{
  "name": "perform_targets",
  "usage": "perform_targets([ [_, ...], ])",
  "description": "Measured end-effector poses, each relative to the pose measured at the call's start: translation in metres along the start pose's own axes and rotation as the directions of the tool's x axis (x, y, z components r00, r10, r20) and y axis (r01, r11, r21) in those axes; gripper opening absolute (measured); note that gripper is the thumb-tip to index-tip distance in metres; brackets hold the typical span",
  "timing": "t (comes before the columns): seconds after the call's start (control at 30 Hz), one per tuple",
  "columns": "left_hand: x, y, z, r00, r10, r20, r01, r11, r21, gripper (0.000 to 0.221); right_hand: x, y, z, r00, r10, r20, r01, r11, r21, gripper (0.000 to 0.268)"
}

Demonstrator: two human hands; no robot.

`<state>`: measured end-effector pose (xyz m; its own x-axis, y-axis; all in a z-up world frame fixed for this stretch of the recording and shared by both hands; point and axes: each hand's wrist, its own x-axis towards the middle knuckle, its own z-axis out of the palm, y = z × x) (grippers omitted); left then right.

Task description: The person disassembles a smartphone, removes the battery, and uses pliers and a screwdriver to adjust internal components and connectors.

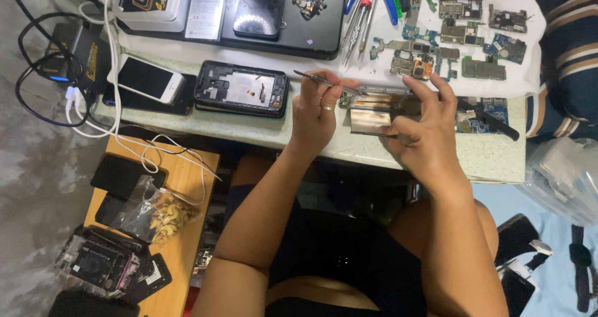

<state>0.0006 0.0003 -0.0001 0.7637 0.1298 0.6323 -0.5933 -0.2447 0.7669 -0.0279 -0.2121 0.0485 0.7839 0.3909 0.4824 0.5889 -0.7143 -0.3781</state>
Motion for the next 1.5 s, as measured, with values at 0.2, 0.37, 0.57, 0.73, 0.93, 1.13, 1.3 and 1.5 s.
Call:
perform_targets([
  [0.2, 0.0, -0.002, 0.0, 1.0, -0.027, 0.009, 0.027, 1.0, -0.004, 0.014, -0.001, 0.0, 0.002, 1.0, -0.018, -0.007, 0.018, 1.0, -0.02, 0.026],
  [0.37, -0.001, -0.005, 0.001, 1.0, 0.013, 0.007, -0.013, 1.0, 0.005, 0.014, -0.003, 0.002, 0.003, 0.999, -0.032, 0.001, 0.032, 0.998, -0.047, 0.026],
  [0.57, -0.003, -0.004, -0.003, 0.998, 0.034, 0.06, -0.025, 0.988, -0.15, 0.014, -0.003, 0.002, 0.005, 1.0, -0.023, 0.007, 0.024, 0.998, -0.056, 0.027],
  [0.73, -0.005, -0.004, -0.003, 0.982, 0.036, 0.184, 0.002, 0.979, -0.205, 0.015, -0.002, 0.007, 0.006, 1.0, -0.012, -0.002, 0.012, 1.0, -0.019, 0.026],
  [0.93, -0.003, -0.009, 0.004, 0.987, -0.067, 0.145, 0.085, 0.99, -0.116, 0.015, -0.005, 0.002, 0.01, 0.991, -0.033, -0.126, 0.01, 0.984, -0.177, 0.022],
  [1.13, -0.006, -0.016, 0.0, 0.989, -0.121, 0.084, 0.141, 0.943, -0.303, 0.015, -0.017, -0.01, 0.014, 0.967, 0.182, -0.178, -0.215, 0.958, -0.191, 0.028],
  [1.3, -0.007, -0.017, -0.006, 0.982, -0.188, 0.014, 0.17, 0.853, -0.493, 0.014, -0.015, -0.02, 0.029, 0.911, 0.384, -0.149, -0.316, 0.884, 0.345, 0.02],
  [1.5, -0.015, -0.007, -0.004, 0.997, -0.03, -0.074, -0.007, 0.894, -0.449, 0.013, -0.015, -0.037, 0.054, 0.853, 0.514, -0.092, -0.189, 0.468, 0.863, 0.059],
])
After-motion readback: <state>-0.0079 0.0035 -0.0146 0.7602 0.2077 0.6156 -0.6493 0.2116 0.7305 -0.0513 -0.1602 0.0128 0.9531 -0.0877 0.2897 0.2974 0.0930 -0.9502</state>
